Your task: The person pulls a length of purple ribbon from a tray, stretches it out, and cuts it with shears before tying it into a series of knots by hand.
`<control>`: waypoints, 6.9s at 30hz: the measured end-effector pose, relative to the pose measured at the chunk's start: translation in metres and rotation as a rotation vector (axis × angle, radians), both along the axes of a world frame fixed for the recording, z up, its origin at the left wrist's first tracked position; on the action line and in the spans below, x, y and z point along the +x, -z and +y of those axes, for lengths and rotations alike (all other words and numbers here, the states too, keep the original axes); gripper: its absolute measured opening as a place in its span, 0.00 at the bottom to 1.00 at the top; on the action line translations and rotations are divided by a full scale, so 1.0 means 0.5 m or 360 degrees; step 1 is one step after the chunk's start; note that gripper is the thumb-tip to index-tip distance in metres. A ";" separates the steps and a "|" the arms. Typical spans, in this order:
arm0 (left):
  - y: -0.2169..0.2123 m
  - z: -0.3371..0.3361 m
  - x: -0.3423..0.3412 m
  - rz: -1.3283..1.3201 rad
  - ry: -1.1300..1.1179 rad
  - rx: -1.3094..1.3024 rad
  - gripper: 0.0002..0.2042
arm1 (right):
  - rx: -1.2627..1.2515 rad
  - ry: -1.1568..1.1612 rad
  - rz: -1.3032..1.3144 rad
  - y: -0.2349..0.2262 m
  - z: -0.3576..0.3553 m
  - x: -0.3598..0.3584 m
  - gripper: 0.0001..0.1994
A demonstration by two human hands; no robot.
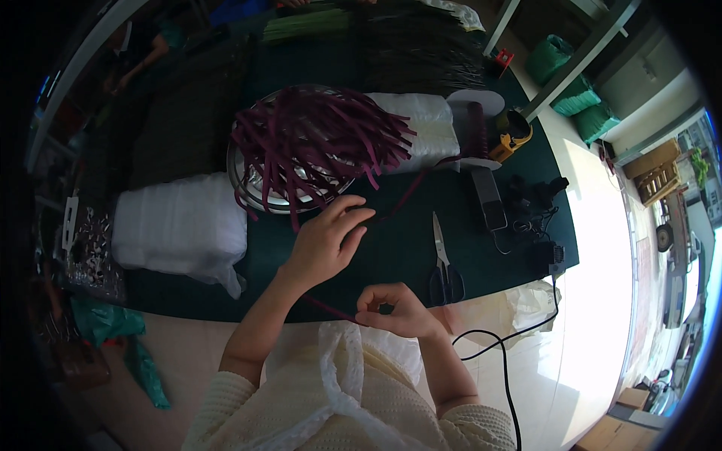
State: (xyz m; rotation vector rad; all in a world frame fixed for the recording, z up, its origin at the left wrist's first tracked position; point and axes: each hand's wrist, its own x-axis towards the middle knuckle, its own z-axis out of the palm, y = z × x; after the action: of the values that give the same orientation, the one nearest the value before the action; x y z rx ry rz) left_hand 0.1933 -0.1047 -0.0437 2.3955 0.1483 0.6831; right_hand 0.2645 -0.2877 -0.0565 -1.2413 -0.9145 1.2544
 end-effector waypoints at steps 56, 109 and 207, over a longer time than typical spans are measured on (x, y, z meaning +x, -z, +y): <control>0.049 -0.066 -0.097 -0.0201 -0.0003 -0.1671 0.13 | 0.0601 0.0922 -0.1660 -0.017 0.081 -0.018 0.09; 0.051 0.011 -0.010 -0.0047 0.0543 -0.1265 0.38 | -0.0002 -0.0748 -0.0840 -0.302 0.111 0.286 0.36; -0.015 0.138 -0.387 -0.0586 -0.0814 -0.1320 0.05 | -0.0083 0.0457 -0.2199 -0.386 0.028 0.293 0.27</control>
State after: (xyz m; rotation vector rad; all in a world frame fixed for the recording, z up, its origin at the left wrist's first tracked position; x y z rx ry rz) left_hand 0.0000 -0.0359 -0.0359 1.4116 0.7432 1.0284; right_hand 0.4108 -0.2735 0.1366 -2.1982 -1.5373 0.0209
